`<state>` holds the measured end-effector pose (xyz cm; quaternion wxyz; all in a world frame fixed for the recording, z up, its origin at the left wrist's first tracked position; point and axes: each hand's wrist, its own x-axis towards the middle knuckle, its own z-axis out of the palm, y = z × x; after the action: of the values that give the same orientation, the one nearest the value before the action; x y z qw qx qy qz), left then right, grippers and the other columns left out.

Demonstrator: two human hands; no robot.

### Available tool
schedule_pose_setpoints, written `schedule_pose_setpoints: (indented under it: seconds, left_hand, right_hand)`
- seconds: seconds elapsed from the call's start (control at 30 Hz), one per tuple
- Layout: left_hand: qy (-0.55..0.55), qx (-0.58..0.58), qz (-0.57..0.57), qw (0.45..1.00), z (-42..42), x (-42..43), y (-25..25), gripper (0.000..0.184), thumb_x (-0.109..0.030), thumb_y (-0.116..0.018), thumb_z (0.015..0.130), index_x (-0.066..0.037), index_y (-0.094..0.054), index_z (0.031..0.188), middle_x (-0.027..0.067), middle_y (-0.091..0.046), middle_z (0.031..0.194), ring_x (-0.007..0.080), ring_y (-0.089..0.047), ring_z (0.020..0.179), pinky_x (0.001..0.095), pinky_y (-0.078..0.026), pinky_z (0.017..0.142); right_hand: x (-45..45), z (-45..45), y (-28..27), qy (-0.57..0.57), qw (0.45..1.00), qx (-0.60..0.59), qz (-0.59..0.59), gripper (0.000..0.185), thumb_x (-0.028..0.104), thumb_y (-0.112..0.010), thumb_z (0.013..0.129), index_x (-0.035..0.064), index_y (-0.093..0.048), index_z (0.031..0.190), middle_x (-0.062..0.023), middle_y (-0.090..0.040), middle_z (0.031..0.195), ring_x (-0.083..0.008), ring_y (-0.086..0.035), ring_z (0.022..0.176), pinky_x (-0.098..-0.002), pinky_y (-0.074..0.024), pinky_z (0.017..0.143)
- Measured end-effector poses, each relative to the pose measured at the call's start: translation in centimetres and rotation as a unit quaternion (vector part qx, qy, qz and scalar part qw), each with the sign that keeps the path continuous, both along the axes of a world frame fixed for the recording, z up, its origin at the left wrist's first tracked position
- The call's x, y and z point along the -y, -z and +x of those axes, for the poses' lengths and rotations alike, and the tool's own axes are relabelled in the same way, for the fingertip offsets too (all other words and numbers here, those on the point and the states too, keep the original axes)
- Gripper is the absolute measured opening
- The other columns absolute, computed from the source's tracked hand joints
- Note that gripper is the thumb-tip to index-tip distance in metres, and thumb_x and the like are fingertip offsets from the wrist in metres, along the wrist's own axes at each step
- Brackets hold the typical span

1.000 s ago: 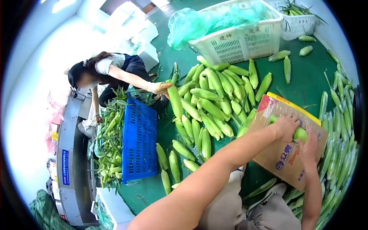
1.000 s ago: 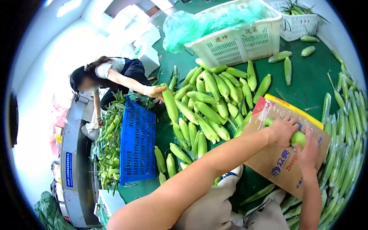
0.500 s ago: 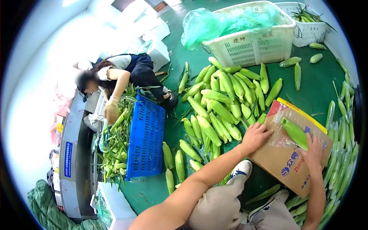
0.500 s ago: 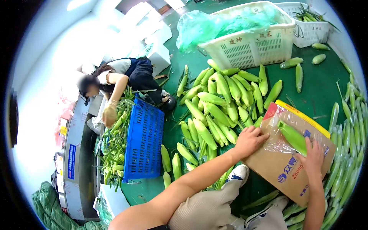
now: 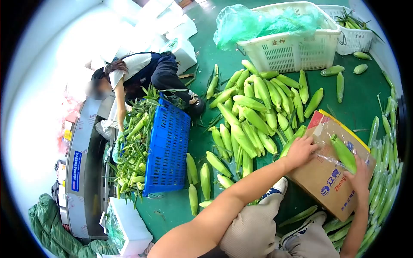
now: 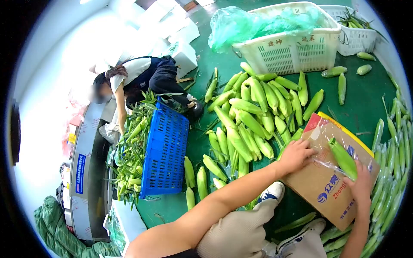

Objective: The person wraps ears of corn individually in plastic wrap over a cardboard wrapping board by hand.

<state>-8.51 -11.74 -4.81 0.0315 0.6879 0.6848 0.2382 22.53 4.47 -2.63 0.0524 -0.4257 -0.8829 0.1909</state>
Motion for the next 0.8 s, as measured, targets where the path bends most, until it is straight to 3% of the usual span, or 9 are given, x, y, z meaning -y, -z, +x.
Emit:
schedule_pose_setpoints:
  seconds: [0.07, 0.17, 0.37, 0.4, 0.53, 0.63, 0.67, 0.77, 0.8]
  left_hand:
    - [-0.002, 0.023, 0.006, 1.000, -0.2, -0.6, 0.8, 0.022, -0.021, -0.068, 0.085, -0.018, -0.074, 0.107, 0.0052, -0.062, 0.096, 0.0274, -0.062, 0.096, 0.0431, -0.049, 0.082]
    - [-0.022, -0.031, -0.009, 0.999, 0.2, -1.1, 2.0, 0.020, -0.016, -0.066, 0.085, -0.016, -0.070, 0.104, 0.0070, -0.062, 0.091, 0.0292, -0.064, 0.090, 0.0428, -0.050, 0.078]
    - [-0.123, 0.144, 0.053, 0.980, 1.6, 1.5, 1.4, 0.022, -0.010, -0.063, 0.089, -0.009, -0.062, 0.111, 0.0123, -0.064, 0.095, 0.0394, -0.062, 0.092, 0.0482, -0.050, 0.078]
    - [-0.113, 0.224, -0.001, 0.968, 1.8, 2.4, 1.5, 0.014, -0.008, -0.059, 0.098, -0.006, -0.060, 0.112, 0.0139, -0.068, 0.109, 0.0378, -0.065, 0.106, 0.0454, -0.052, 0.091]
    - [-0.130, 0.476, 0.041, 0.869, 4.2, 5.1, 1.5, 0.014, -0.007, -0.049, 0.108, -0.002, -0.059, 0.118, 0.0145, -0.065, 0.136, 0.0233, -0.059, 0.132, 0.0344, -0.045, 0.110]
    - [-0.070, 0.480, 0.010, 0.874, 6.7, 5.6, -0.7, 0.021, -0.011, -0.053, 0.106, -0.004, -0.061, 0.124, 0.0178, -0.064, 0.135, 0.0359, -0.059, 0.129, 0.0408, -0.046, 0.109]
    - [0.004, 0.359, 0.049, 0.932, 6.8, 5.3, -0.1, 0.026, -0.011, -0.058, 0.102, -0.003, -0.059, 0.127, 0.0184, -0.061, 0.138, 0.0375, -0.055, 0.133, 0.0468, -0.041, 0.114]
    - [0.123, 0.125, 0.074, 0.982, 6.3, 5.4, 0.6, 0.037, -0.014, -0.066, 0.094, 0.000, -0.056, 0.127, 0.0200, -0.057, 0.141, 0.0380, -0.051, 0.136, 0.0516, -0.037, 0.117]
    - [0.139, 0.078, 0.058, 0.985, 6.3, 4.9, 0.6, 0.049, -0.030, -0.068, 0.091, 0.001, -0.055, 0.126, 0.0207, -0.054, 0.142, 0.0380, -0.046, 0.140, 0.0516, -0.032, 0.120]
  right_hand:
    - [-1.5, 1.3, 2.0, -0.033, 0.999, -0.025, 0.018, 0.088, 0.017, -0.090, 0.068, 0.0055, -0.050, 0.145, -0.0192, -0.060, 0.120, -0.0403, -0.059, 0.115, -0.0483, -0.0473, 0.101]
    - [-2.2, 1.5, 2.2, -0.037, 0.998, -0.037, 0.021, 0.089, 0.018, -0.091, 0.066, 0.0052, -0.051, 0.144, -0.0187, -0.060, 0.120, -0.0399, -0.059, 0.115, -0.0480, -0.0471, 0.101]
    - [3.3, 1.4, 1.1, -0.098, 0.985, -0.009, 0.141, 0.085, 0.021, -0.092, 0.063, 0.0053, -0.056, 0.138, -0.0174, -0.058, 0.116, -0.0404, -0.056, 0.109, -0.0497, -0.0460, 0.093]
    - [4.6, 1.3, 0.2, -0.110, 0.988, -0.004, 0.112, 0.084, 0.020, -0.092, 0.063, 0.0044, -0.056, 0.136, -0.0174, -0.058, 0.115, -0.0404, -0.056, 0.108, -0.0499, -0.0459, 0.093]
    - [7.9, 0.0, -0.9, -0.130, 0.991, 0.006, 0.024, 0.083, 0.022, -0.093, 0.060, 0.0009, -0.057, 0.132, -0.0178, -0.060, 0.110, -0.0395, -0.058, 0.106, -0.0483, -0.0478, 0.090]
    - [9.8, -0.8, -1.7, -0.142, 0.989, -0.018, -0.023, 0.080, 0.023, -0.092, 0.061, 0.0008, -0.058, 0.131, -0.0181, -0.061, 0.107, -0.0392, -0.060, 0.103, -0.0472, -0.0492, 0.089]
    - [9.7, -1.0, -1.6, -0.145, 0.988, -0.027, -0.039, 0.079, 0.023, -0.091, 0.062, 0.0010, -0.058, 0.131, -0.0180, -0.061, 0.107, -0.0393, -0.060, 0.103, -0.0474, -0.0492, 0.089]
    - [8.7, -1.5, -2.3, -0.151, 0.983, -0.045, -0.089, 0.080, 0.022, -0.090, 0.064, 0.0011, -0.057, 0.133, -0.0199, -0.057, 0.116, -0.0414, -0.057, 0.110, -0.0472, -0.0467, 0.098]
    - [8.5, -1.7, -2.8, -0.161, 0.982, -0.057, -0.076, 0.080, 0.022, -0.089, 0.065, 0.0007, -0.056, 0.135, -0.0203, -0.056, 0.120, -0.0418, -0.055, 0.114, -0.0472, -0.0454, 0.101]
